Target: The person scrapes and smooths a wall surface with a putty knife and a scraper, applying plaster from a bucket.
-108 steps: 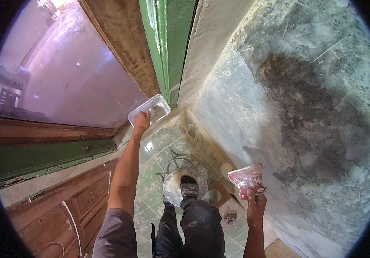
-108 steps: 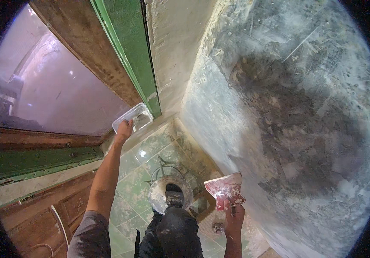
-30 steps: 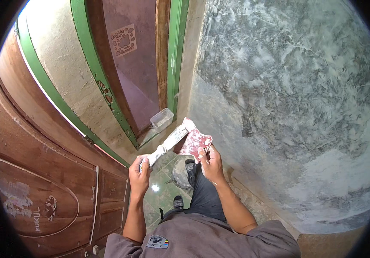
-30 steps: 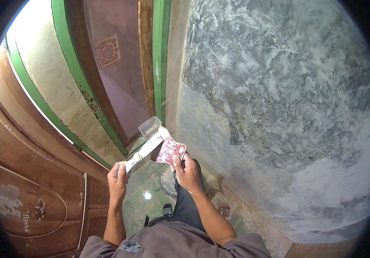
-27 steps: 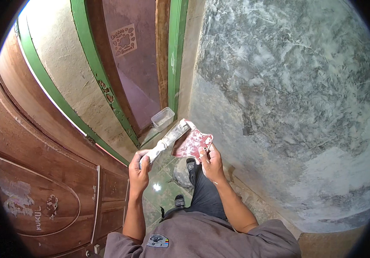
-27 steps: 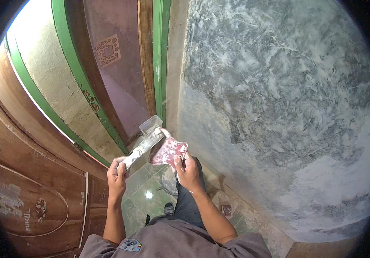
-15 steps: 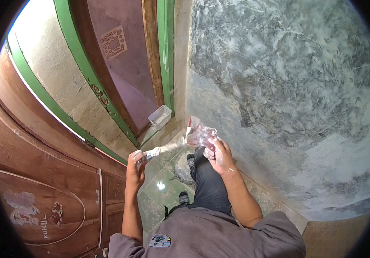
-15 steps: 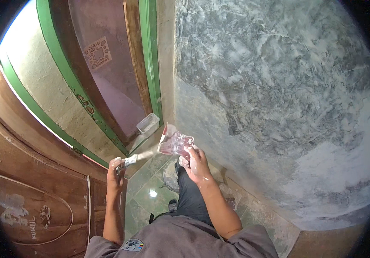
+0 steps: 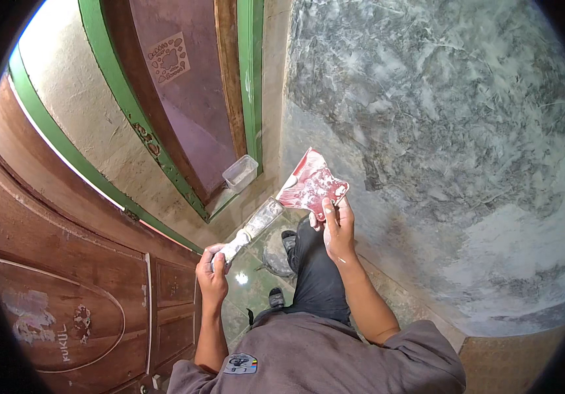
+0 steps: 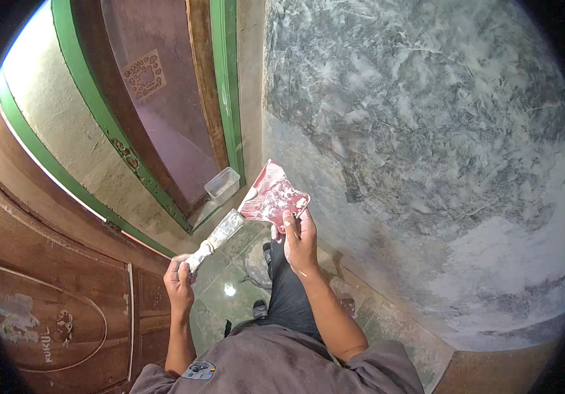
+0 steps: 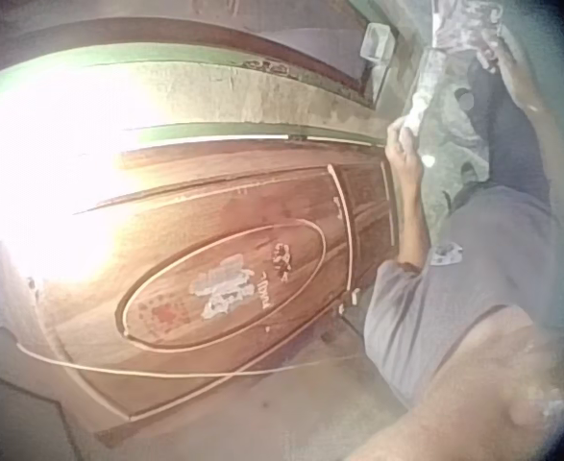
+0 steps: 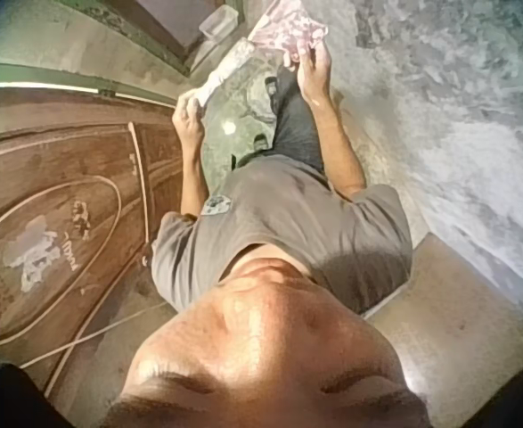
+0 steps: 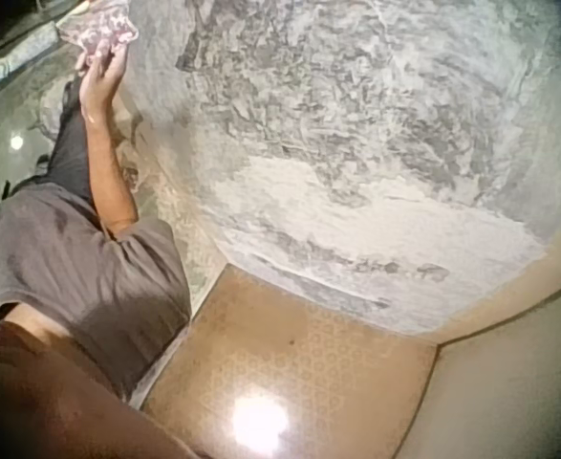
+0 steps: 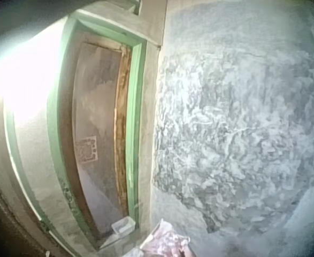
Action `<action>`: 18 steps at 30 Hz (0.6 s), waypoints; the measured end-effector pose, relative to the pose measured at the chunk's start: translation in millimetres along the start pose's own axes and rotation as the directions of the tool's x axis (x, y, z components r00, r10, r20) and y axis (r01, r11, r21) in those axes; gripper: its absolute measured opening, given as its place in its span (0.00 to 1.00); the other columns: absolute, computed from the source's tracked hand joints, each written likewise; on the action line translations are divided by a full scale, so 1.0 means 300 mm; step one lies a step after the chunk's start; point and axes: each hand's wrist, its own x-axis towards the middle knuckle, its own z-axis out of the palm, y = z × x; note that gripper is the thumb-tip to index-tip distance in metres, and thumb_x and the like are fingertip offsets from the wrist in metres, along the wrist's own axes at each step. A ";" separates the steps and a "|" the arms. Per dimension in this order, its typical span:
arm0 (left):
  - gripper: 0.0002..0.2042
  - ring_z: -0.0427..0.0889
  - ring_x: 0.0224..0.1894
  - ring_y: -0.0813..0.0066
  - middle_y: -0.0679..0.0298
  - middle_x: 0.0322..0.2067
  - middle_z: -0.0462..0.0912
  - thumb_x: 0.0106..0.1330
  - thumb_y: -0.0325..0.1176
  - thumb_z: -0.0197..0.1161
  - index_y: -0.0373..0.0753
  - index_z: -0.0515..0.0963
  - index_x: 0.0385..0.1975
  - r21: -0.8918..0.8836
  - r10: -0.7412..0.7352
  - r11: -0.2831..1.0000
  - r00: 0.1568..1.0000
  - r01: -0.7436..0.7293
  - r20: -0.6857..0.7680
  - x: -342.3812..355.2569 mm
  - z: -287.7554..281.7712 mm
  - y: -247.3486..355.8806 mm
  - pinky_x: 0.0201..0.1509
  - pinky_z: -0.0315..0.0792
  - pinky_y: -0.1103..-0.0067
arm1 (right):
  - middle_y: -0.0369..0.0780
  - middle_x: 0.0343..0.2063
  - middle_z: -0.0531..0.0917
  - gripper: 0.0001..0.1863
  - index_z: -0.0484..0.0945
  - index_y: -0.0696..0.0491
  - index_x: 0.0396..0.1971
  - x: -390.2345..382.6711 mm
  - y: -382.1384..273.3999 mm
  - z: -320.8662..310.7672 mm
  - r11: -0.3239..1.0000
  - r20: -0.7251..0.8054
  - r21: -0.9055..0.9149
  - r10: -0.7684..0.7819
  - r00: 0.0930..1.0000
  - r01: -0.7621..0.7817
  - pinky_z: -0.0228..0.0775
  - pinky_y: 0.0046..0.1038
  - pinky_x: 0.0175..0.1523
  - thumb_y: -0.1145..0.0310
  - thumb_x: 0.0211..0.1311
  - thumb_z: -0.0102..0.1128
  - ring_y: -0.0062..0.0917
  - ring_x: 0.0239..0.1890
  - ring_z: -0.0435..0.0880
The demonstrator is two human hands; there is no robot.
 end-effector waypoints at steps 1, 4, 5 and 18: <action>0.09 0.66 0.24 0.88 0.71 0.26 0.74 0.71 0.31 0.52 0.33 0.76 0.41 0.005 -0.002 1.000 1.000 0.002 -0.005 0.000 -0.001 0.000 0.28 0.61 0.87 | 0.33 0.27 0.75 0.10 0.68 0.55 0.48 0.001 -0.005 -0.001 1.000 0.009 -0.024 -0.008 1.000 0.008 0.60 0.19 0.26 0.67 0.73 0.46 0.16 0.22 0.72; 0.09 0.66 0.24 0.88 0.72 0.24 0.73 0.71 0.31 0.53 0.33 0.77 0.40 0.129 0.032 0.991 0.999 -0.030 -0.014 0.009 0.008 0.009 0.28 0.61 0.87 | 0.33 0.28 0.76 0.09 0.69 0.56 0.47 -0.003 -0.023 -0.006 0.999 0.019 -0.039 -0.007 1.000 0.008 0.62 0.19 0.28 0.69 0.73 0.46 0.15 0.23 0.72; 0.09 0.66 0.24 0.88 0.72 0.24 0.73 0.71 0.31 0.53 0.33 0.77 0.40 0.130 0.033 0.991 0.999 -0.031 -0.014 0.012 0.012 0.009 0.28 0.61 0.87 | 0.34 0.29 0.76 0.08 0.69 0.57 0.46 -0.006 -0.027 -0.007 1.000 0.022 -0.030 0.002 1.000 -0.002 0.65 0.19 0.29 0.71 0.72 0.47 0.15 0.24 0.72; 0.09 0.64 0.23 0.90 0.75 0.23 0.70 0.72 0.33 0.53 0.35 0.76 0.40 0.082 -0.048 0.995 0.999 0.048 -0.005 0.036 0.068 0.022 0.26 0.59 0.88 | 0.32 0.27 0.74 0.09 0.70 0.57 0.46 0.006 0.002 -0.024 1.000 0.045 -0.027 0.000 0.999 0.001 0.64 0.18 0.28 0.70 0.72 0.48 0.13 0.22 0.69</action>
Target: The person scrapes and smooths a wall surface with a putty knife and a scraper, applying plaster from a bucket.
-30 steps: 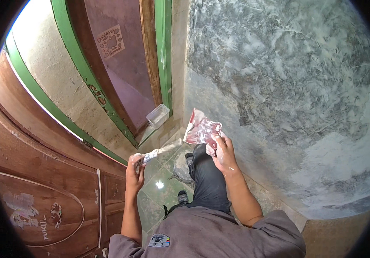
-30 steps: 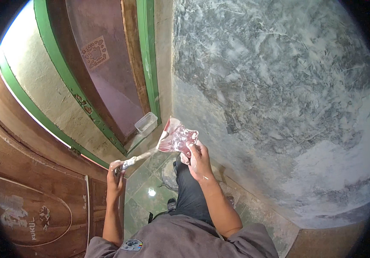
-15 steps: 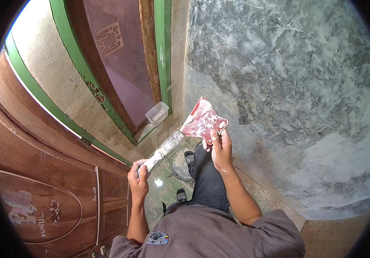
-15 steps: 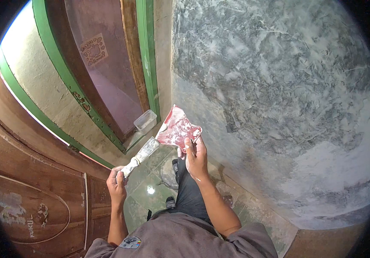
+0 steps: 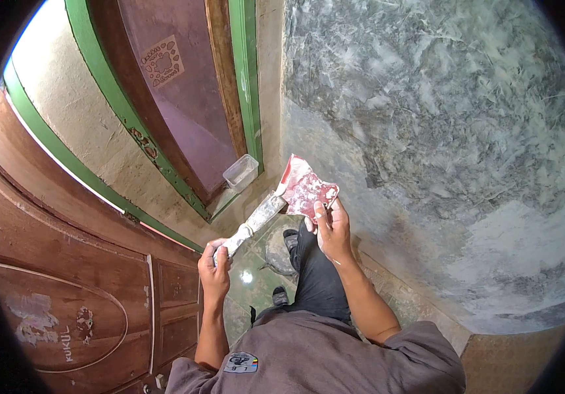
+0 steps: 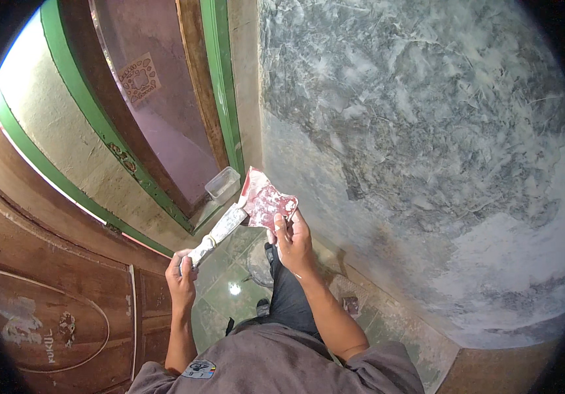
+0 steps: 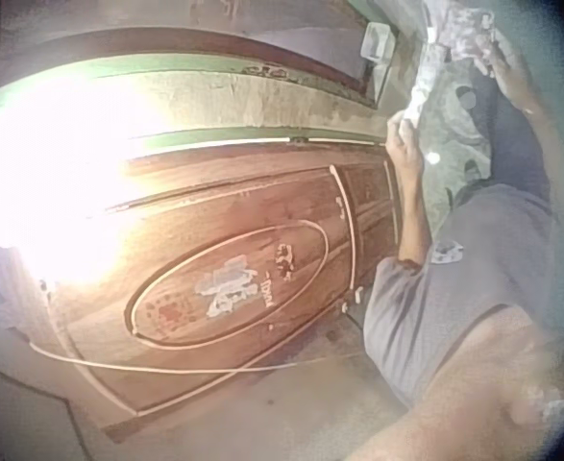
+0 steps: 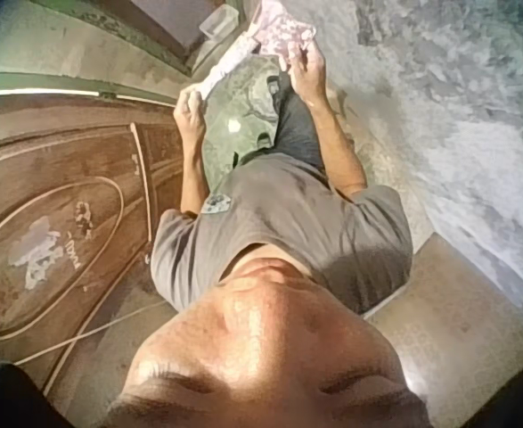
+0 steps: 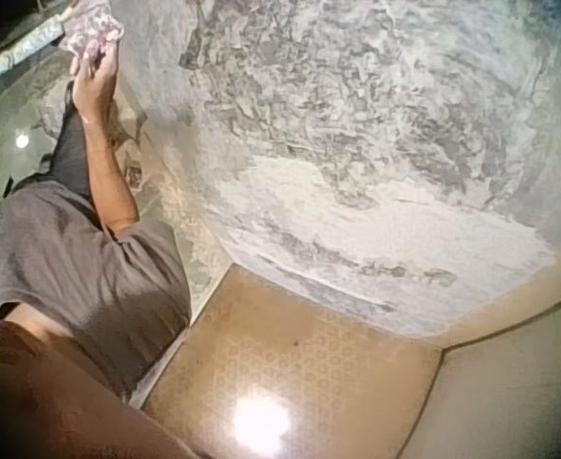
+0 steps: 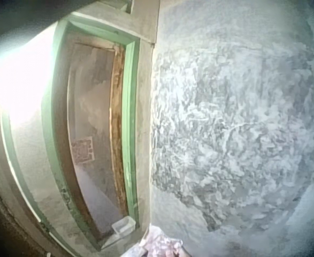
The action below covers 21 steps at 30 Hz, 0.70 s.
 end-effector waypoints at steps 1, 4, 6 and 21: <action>0.09 0.64 0.23 0.90 0.75 0.23 0.70 0.73 0.33 0.53 0.35 0.76 0.40 -0.018 -0.008 1.000 1.000 0.008 -0.001 0.006 0.007 0.006 0.26 0.59 0.88 | 0.31 0.27 0.74 0.09 0.70 0.57 0.45 -0.005 0.009 -0.002 1.000 0.000 0.000 0.009 1.000 -0.009 0.64 0.18 0.28 0.70 0.72 0.48 0.13 0.22 0.69; 0.09 0.64 0.23 0.91 0.75 0.23 0.70 0.73 0.34 0.53 0.35 0.76 0.40 0.002 0.012 1.000 1.000 -0.012 0.011 0.025 0.016 0.012 0.25 0.58 0.88 | 0.31 0.27 0.74 0.08 0.71 0.58 0.44 -0.014 0.035 -0.011 0.999 0.012 -0.037 0.009 1.000 -0.008 0.65 0.18 0.29 0.70 0.72 0.48 0.12 0.23 0.69; 0.09 0.64 0.23 0.91 0.75 0.23 0.70 0.73 0.34 0.53 0.35 0.76 0.41 -0.006 0.007 1.000 1.000 -0.007 0.019 0.035 0.023 0.019 0.25 0.58 0.88 | 0.31 0.25 0.74 0.07 0.72 0.58 0.43 -0.024 0.041 -0.007 0.998 0.012 -0.056 0.001 1.000 0.000 0.65 0.18 0.29 0.70 0.72 0.49 0.11 0.22 0.70; 0.16 0.80 0.41 0.59 0.50 0.43 0.78 0.63 0.21 0.61 0.35 0.70 0.51 0.392 0.487 0.767 0.859 -0.508 0.160 0.144 0.029 -0.009 0.48 0.72 0.73 | 0.34 0.23 0.75 0.06 0.71 0.57 0.39 -0.053 0.039 -0.033 0.890 0.048 0.290 0.353 0.935 -0.351 0.60 0.21 0.23 0.70 0.69 0.51 0.16 0.18 0.70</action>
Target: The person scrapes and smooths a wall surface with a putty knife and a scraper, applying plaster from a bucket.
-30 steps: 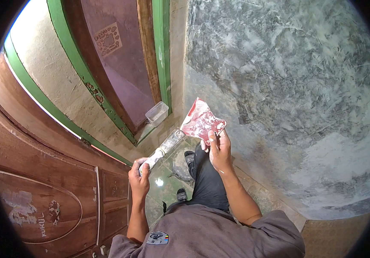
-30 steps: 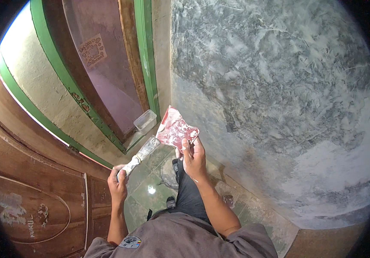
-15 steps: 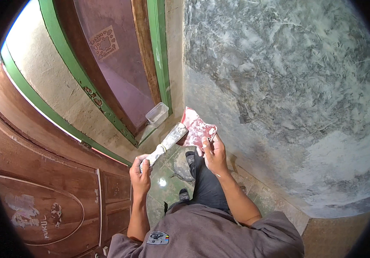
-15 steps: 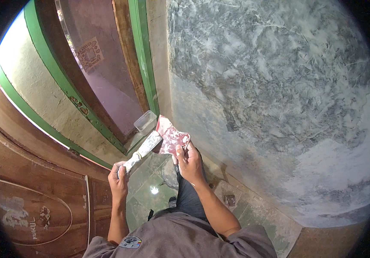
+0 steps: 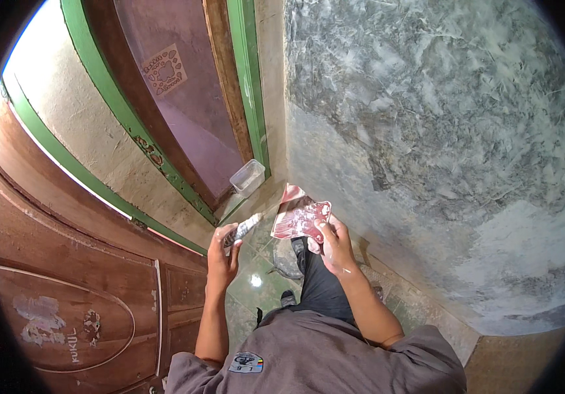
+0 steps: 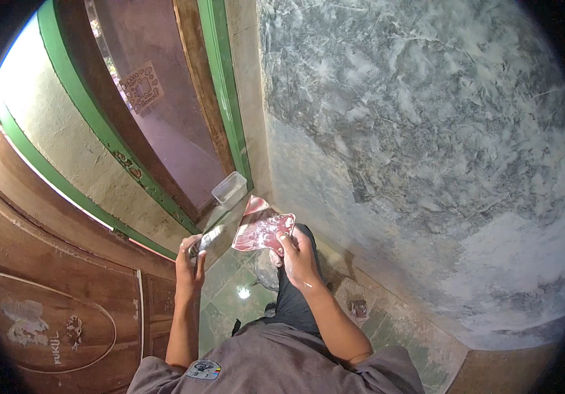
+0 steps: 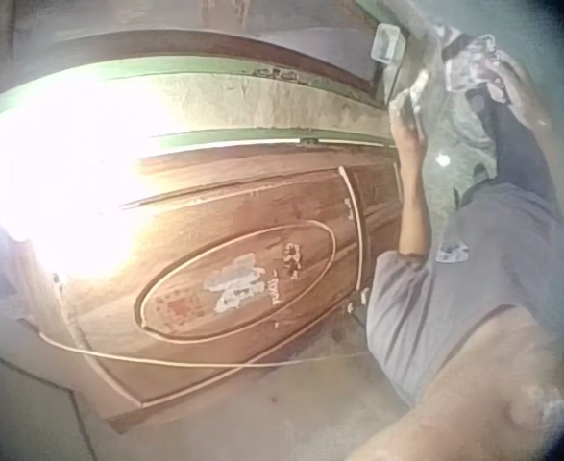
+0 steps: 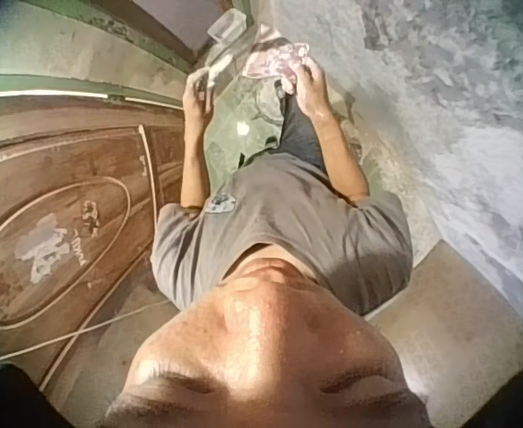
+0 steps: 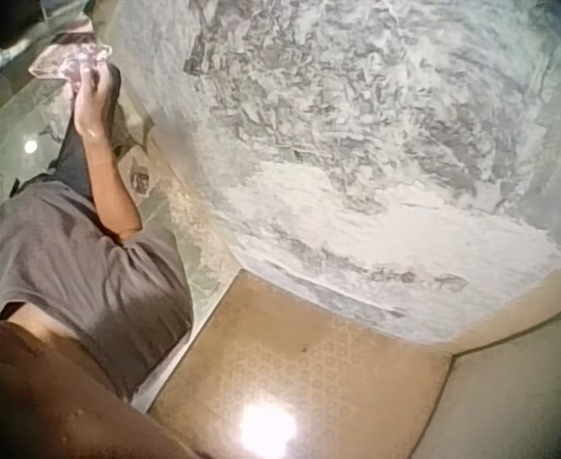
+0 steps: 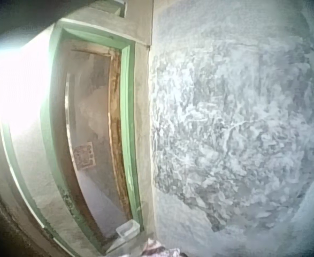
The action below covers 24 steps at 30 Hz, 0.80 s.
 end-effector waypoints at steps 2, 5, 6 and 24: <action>0.21 0.78 0.44 0.55 0.51 0.43 0.77 0.57 0.17 0.63 0.38 0.70 0.50 -0.019 0.099 0.995 0.992 -0.098 0.084 -0.012 -0.002 -0.059 0.48 0.72 0.71 | 0.33 0.23 0.74 0.05 0.71 0.55 0.36 0.006 -0.011 -0.006 0.999 -0.037 0.048 0.027 0.999 -0.026 0.58 0.21 0.23 0.70 0.68 0.52 0.16 0.18 0.68; 0.24 0.77 0.45 0.50 0.50 0.43 0.76 0.52 0.14 0.65 0.40 0.70 0.49 0.010 0.120 0.993 0.990 -0.121 0.075 -0.036 -0.012 -0.124 0.48 0.72 0.69 | 0.32 0.23 0.71 0.05 0.71 0.52 0.29 0.029 -0.009 -0.040 0.965 0.009 0.240 0.107 0.994 -0.106 0.56 0.22 0.24 0.71 0.65 0.55 0.17 0.19 0.65; 0.24 0.77 0.45 0.49 0.50 0.43 0.76 0.51 0.14 0.65 0.39 0.70 0.48 0.049 0.142 0.988 0.988 -0.145 0.068 -0.041 -0.016 -0.140 0.48 0.72 0.69 | 0.32 0.23 0.71 0.05 0.71 0.52 0.29 0.030 -0.015 -0.044 0.965 0.007 0.240 0.106 0.994 -0.105 0.56 0.22 0.24 0.71 0.65 0.55 0.17 0.19 0.65; 0.13 0.60 0.23 0.89 0.73 0.25 0.66 0.76 0.41 0.47 0.38 0.69 0.47 -0.561 -0.611 0.610 0.783 0.560 0.118 -0.254 -0.024 -0.068 0.24 0.55 0.88 | 0.32 0.23 0.74 0.04 0.74 0.52 0.32 -0.045 -0.075 -0.102 0.989 -0.221 0.116 -0.066 0.973 0.093 0.58 0.22 0.23 0.69 0.64 0.57 0.16 0.19 0.68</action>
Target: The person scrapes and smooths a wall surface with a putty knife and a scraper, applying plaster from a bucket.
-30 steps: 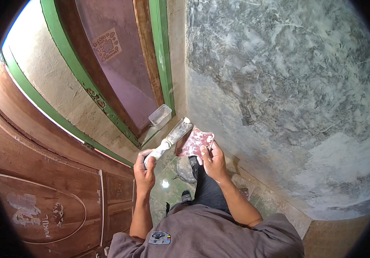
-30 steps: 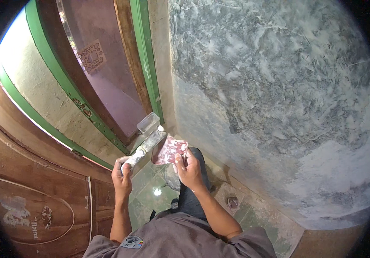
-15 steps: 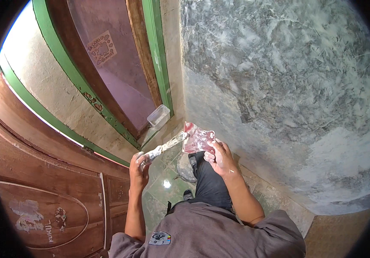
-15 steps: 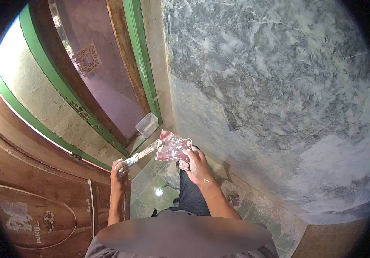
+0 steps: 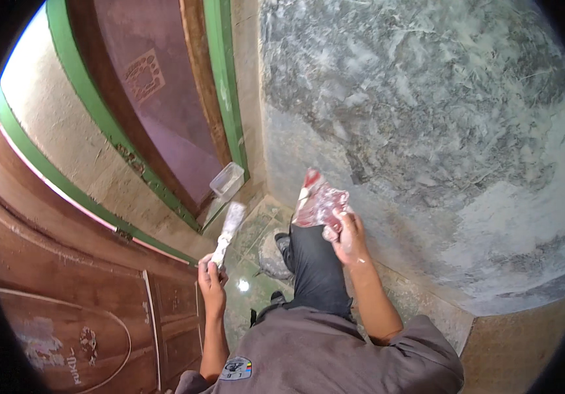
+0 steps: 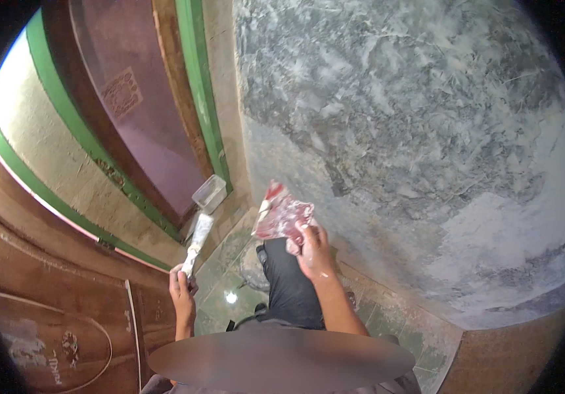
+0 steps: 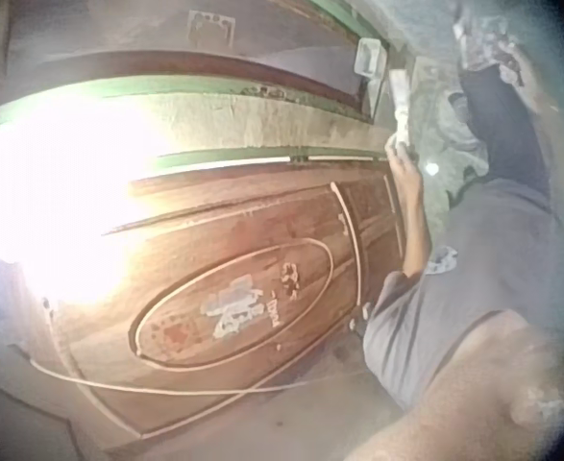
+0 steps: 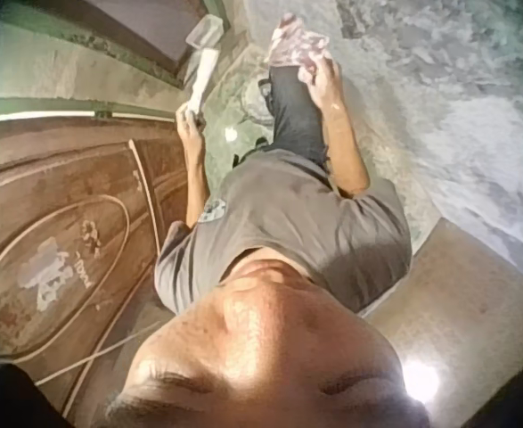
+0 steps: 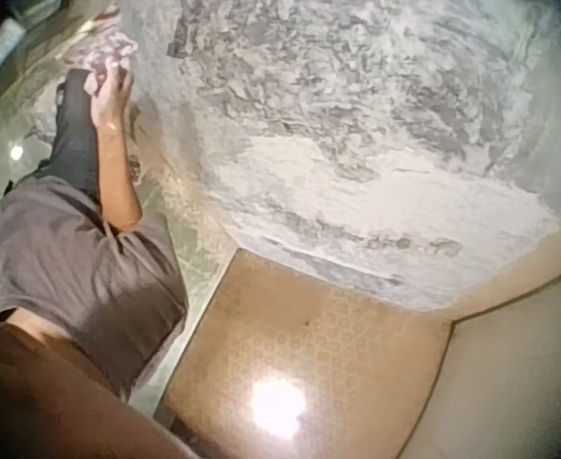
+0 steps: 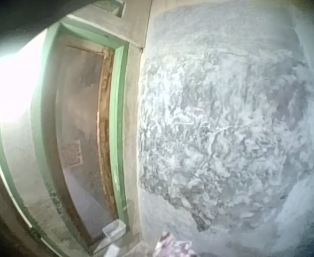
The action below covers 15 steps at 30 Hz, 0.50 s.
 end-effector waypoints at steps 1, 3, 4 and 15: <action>0.13 0.60 0.23 0.88 0.73 0.24 0.66 0.76 0.40 0.47 0.37 0.70 0.46 -0.034 -0.006 0.999 1.000 0.006 0.007 -0.006 -0.001 -0.002 0.24 0.55 0.88 | 0.33 0.24 0.75 0.04 0.74 0.53 0.33 -0.008 -0.007 -0.009 1.000 -0.027 -0.001 -0.014 1.000 0.014 0.58 0.22 0.23 0.70 0.63 0.56 0.17 0.19 0.69; 0.12 0.60 0.22 0.88 0.73 0.23 0.65 0.76 0.38 0.47 0.36 0.71 0.45 -0.114 0.015 0.993 1.000 -0.013 0.013 -0.018 0.007 0.011 0.24 0.55 0.87 | 0.34 0.25 0.77 0.04 0.76 0.54 0.33 -0.034 -0.041 -0.007 0.998 -0.002 -0.018 -0.062 0.998 0.062 0.58 0.22 0.23 0.70 0.63 0.55 0.17 0.19 0.69; 0.12 0.60 0.22 0.88 0.73 0.23 0.65 0.76 0.38 0.47 0.36 0.71 0.45 -0.117 0.025 0.993 1.000 -0.024 0.005 -0.035 -0.010 0.018 0.24 0.55 0.87 | 0.34 0.26 0.77 0.04 0.76 0.54 0.32 -0.051 -0.043 -0.009 0.996 0.037 -0.027 -0.083 0.996 0.084 0.57 0.22 0.23 0.70 0.63 0.55 0.17 0.20 0.69; 0.13 0.61 0.20 0.89 0.74 0.21 0.66 0.74 0.41 0.49 0.37 0.73 0.38 0.017 0.030 0.999 0.999 -0.030 0.038 -0.098 -0.047 0.051 0.22 0.55 0.87 | 0.37 0.25 0.76 0.06 0.72 0.55 0.30 -0.051 0.025 -0.113 0.997 -0.039 0.079 -0.001 0.999 0.004 0.64 0.27 0.28 0.71 0.60 0.60 0.24 0.23 0.73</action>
